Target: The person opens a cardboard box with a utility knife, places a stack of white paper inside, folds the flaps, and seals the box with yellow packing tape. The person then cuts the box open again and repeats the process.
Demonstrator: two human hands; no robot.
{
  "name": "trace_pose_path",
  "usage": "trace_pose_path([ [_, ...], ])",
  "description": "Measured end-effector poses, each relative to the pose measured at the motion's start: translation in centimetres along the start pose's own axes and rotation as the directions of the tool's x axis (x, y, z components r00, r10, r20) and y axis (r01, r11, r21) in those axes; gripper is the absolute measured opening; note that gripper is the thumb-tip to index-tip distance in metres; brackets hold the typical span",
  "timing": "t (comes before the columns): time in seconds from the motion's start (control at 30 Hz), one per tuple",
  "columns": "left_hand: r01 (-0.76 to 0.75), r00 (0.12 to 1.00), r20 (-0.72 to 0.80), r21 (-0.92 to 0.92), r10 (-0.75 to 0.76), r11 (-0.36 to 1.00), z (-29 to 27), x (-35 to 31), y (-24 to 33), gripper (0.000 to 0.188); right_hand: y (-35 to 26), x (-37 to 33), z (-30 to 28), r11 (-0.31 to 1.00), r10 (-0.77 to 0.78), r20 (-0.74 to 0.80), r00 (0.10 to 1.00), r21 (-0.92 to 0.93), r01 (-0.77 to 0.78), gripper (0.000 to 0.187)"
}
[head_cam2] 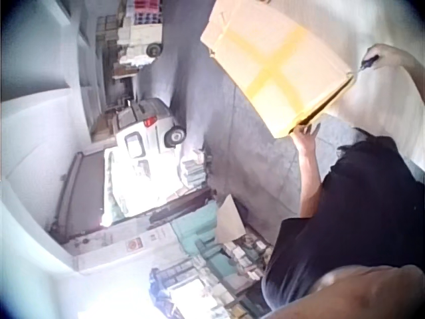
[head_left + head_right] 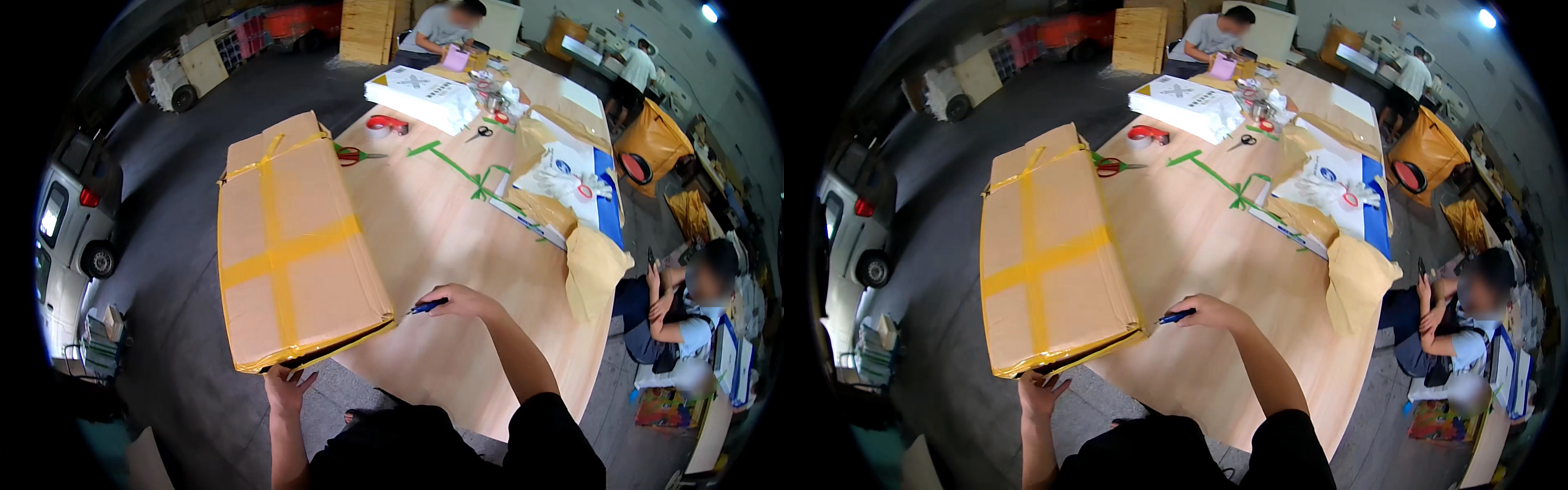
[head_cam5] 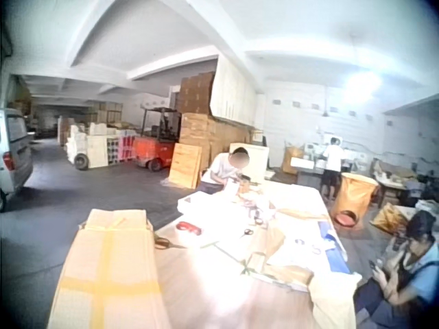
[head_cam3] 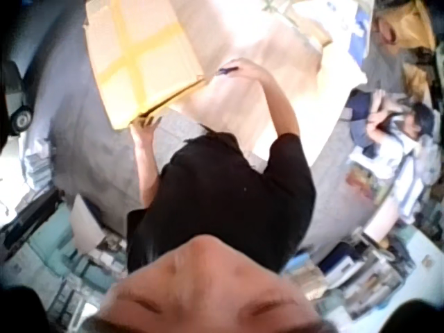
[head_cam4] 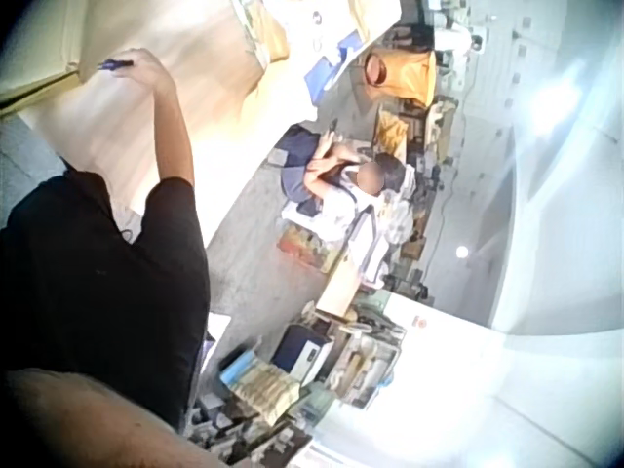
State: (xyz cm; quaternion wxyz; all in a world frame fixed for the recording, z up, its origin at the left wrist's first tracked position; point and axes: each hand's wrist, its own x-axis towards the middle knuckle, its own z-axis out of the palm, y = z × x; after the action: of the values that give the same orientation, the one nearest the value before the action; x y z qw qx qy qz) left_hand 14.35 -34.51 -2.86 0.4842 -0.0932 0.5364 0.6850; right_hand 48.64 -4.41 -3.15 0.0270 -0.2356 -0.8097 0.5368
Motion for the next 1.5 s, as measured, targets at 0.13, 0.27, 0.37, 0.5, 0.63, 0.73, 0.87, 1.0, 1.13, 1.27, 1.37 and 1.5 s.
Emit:
trace_pose_path([
  [0.13, 0.013, 0.997, -0.077, -0.008, -0.014, 1.000, 1.4, -0.5, 0.5, 0.034, 3.4, 0.3, 2.6, 0.999, 0.036, 0.095, 0.995, 0.036, -0.040, 0.036],
  [0.27, 0.022, 0.999, -0.030, -0.014, -0.022, 1.000, 0.4, -0.1, 0.5, 0.036, 3.9, 0.1, 3.6, 0.996, 0.066, 0.063, 0.996, 0.051, -0.069, 0.035],
  [0.37, 0.009, 0.999, -0.034, 0.005, -0.009, 1.000, 0.2, 0.1, 0.8, 0.037, 2.4, -0.1, 3.4, 0.990, 0.123, 0.051, 0.991, -0.077, -0.119, 0.034],
  [0.5, 0.010, 0.998, -0.065, -0.003, -0.010, 1.000, 0.3, 0.7, 0.7, 0.040, 2.6, -0.7, 4.2, 0.973, 0.100, -0.041, 0.994, -0.204, -0.107, 0.032],
  [0.63, 0.025, 0.999, -0.047, 0.001, -0.025, 1.000, -0.4, 1.4, 1.0, 0.041, 3.0, -0.4, 4.2, 0.971, 0.127, 0.032, 0.991, -0.210, -0.118, 0.029],
  [0.73, -0.005, 0.989, 0.150, 0.004, 0.004, 1.000, -1.8, 2.4, 0.4, 0.047, 4.2, -0.6, 3.7, 0.951, 0.085, 0.047, 0.995, -0.303, -0.067, 0.027],
  [0.87, -0.034, 0.998, 0.061, 0.048, 0.031, 0.998, -1.8, 2.1, 0.2, 0.052, 2.7, -0.5, 3.2, 0.876, 0.154, -0.012, 0.988, -0.460, -0.142, 0.027],
  [1.0, -0.068, 0.997, 0.044, 0.127, 0.063, 0.990, -2.4, 1.1, -0.2, 0.048, 0.7, -1.7, 4.5, 0.700, 0.023, -0.177, 0.984, -0.700, -0.142, 0.028],
  [1.13, -0.038, 0.999, 0.031, 0.079, 0.035, 0.996, -2.1, -0.3, 0.1, 0.050, -1.0, -3.4, 3.9, 0.799, -0.072, -0.217, 0.973, -0.597, -0.074, 0.021],
  [1.27, -0.029, 0.999, 0.015, 0.022, 0.029, 0.999, -1.9, -1.5, 0.1, 0.048, -1.9, -4.1, 3.1, 0.901, 0.013, -0.192, 0.981, -0.422, -0.094, 0.023],
  [1.37, -0.074, 0.997, -0.013, 0.072, 0.075, 0.995, -1.9, -1.7, -0.3, 0.046, -1.7, -3.9, 4.7, 0.852, 0.052, -0.203, 0.978, -0.502, -0.149, 0.024],
  [1.5, -0.141, 0.988, -0.048, 0.106, 0.147, 0.984, -1.8, -1.1, -0.9, 0.033, 0.2, -2.9, 5.6, 0.794, 0.109, -0.183, 0.977, -0.575, -0.196, 0.028],
])
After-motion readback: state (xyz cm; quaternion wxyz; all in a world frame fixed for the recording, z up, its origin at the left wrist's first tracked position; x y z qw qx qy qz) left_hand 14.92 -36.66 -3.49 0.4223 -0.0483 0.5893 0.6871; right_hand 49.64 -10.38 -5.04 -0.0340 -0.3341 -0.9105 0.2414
